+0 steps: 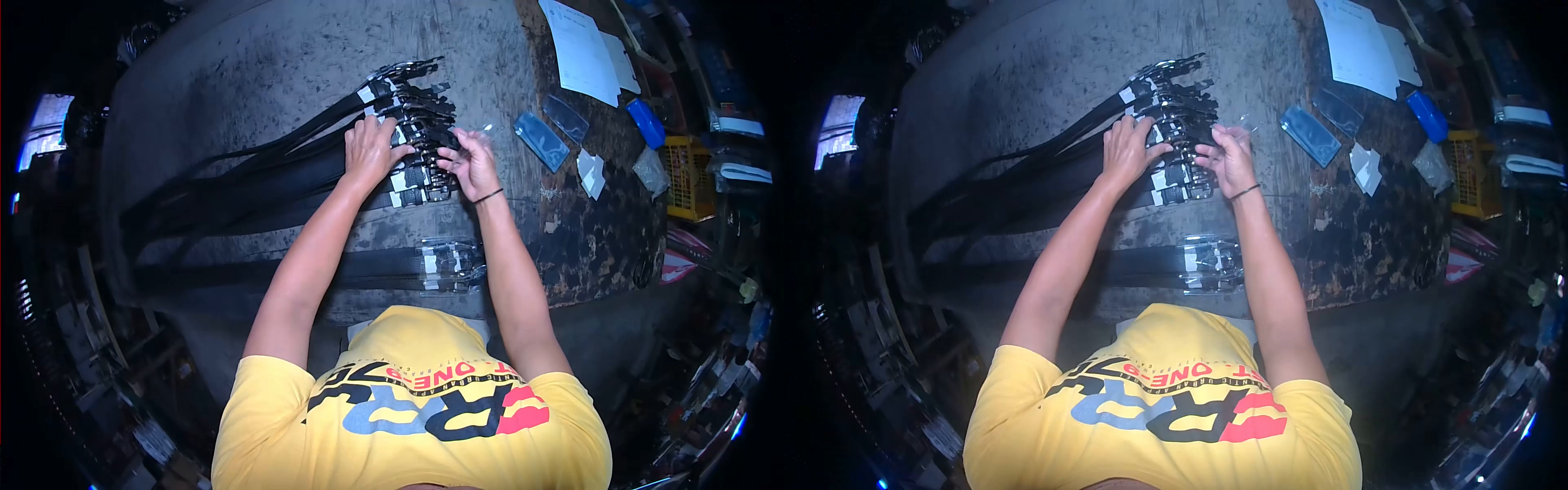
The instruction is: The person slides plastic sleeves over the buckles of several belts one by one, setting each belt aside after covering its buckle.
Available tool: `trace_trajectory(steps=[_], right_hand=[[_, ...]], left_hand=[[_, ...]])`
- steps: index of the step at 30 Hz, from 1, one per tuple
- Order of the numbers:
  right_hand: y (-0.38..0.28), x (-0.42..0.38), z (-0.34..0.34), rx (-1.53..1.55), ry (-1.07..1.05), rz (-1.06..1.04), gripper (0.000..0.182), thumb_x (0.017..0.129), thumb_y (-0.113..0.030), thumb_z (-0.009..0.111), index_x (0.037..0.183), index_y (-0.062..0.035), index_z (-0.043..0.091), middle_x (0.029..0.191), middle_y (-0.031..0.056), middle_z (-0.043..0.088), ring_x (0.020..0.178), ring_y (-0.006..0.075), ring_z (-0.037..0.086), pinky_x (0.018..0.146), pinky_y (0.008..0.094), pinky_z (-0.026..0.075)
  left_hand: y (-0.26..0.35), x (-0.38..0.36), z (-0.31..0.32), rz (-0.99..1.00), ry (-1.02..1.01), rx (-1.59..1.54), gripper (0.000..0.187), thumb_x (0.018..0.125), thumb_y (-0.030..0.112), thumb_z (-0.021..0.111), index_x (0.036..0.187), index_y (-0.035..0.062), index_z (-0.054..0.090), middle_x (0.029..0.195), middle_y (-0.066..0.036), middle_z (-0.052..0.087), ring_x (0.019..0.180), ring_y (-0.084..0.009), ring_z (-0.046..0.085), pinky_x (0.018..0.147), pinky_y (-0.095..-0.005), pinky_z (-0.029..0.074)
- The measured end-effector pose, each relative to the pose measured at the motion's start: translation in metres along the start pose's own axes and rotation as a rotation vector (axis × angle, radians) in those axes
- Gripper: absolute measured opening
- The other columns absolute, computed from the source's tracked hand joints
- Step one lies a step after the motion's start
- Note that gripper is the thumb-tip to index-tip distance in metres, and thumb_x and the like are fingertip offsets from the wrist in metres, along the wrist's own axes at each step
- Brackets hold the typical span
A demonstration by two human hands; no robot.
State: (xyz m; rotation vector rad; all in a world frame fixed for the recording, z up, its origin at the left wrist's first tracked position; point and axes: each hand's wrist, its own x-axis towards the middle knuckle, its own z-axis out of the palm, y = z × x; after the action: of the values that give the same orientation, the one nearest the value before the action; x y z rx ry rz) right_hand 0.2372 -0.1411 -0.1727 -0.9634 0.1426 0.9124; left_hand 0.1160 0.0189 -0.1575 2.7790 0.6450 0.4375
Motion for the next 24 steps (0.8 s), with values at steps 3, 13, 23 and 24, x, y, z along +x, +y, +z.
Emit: trace_trajectory(steps=[3, 13, 23, 24], right_hand=[[-0.002, 0.008, 0.008, 0.090, -0.033, -0.019, 0.032, 0.084, -0.010, 0.060, 0.108, -0.0125, 0.040, 0.099, 0.0080, 0.056, 0.068, 0.0197, 0.060, 0.055, 0.0356, 0.054], [-0.086, -0.042, 0.043, -0.169, -0.506, -0.185, 0.030, 0.082, -0.011, 0.060, 0.106, -0.0127, 0.042, 0.091, 0.0067, 0.051, 0.060, 0.0108, 0.050, 0.055, 0.0261, 0.046], [-0.095, -0.110, 0.079, -0.400, -0.645, -0.372, 0.042, 0.071, -0.006, 0.063, 0.104, -0.0109, 0.039, 0.087, 0.0025, 0.040, 0.069, 0.0090, 0.042, 0.057, 0.0207, 0.038], [-0.093, -0.118, 0.083, -0.470, -0.640, -0.426, 0.043, 0.070, -0.007, 0.063, 0.105, -0.0112, 0.039, 0.088, 0.0021, 0.040, 0.073, 0.0087, 0.042, 0.060, 0.0208, 0.038]], left_hand=[[-0.008, 0.004, -0.007, 0.030, -0.019, -0.102, 0.051, 0.063, 0.034, 0.080, 0.098, 0.0067, 0.056, 0.094, -0.012, 0.052, 0.089, -0.0333, 0.054, 0.073, -0.0432, 0.043], [0.015, -0.017, -0.076, 0.106, -0.079, -0.463, 0.067, 0.066, 0.049, 0.076, 0.115, 0.0078, 0.054, 0.108, -0.015, 0.062, 0.095, -0.0327, 0.062, 0.079, -0.0402, 0.050], [0.043, -0.045, -0.139, 0.180, 0.009, -0.407, 0.060, 0.065, 0.033, 0.080, 0.112, 0.0035, 0.057, 0.108, -0.016, 0.063, 0.096, -0.0316, 0.064, 0.081, -0.0366, 0.053], [0.046, -0.049, -0.142, 0.166, 0.054, -0.382, 0.060, 0.065, 0.034, 0.080, 0.111, 0.0038, 0.057, 0.109, -0.016, 0.063, 0.096, -0.0316, 0.064, 0.080, -0.0367, 0.053]])
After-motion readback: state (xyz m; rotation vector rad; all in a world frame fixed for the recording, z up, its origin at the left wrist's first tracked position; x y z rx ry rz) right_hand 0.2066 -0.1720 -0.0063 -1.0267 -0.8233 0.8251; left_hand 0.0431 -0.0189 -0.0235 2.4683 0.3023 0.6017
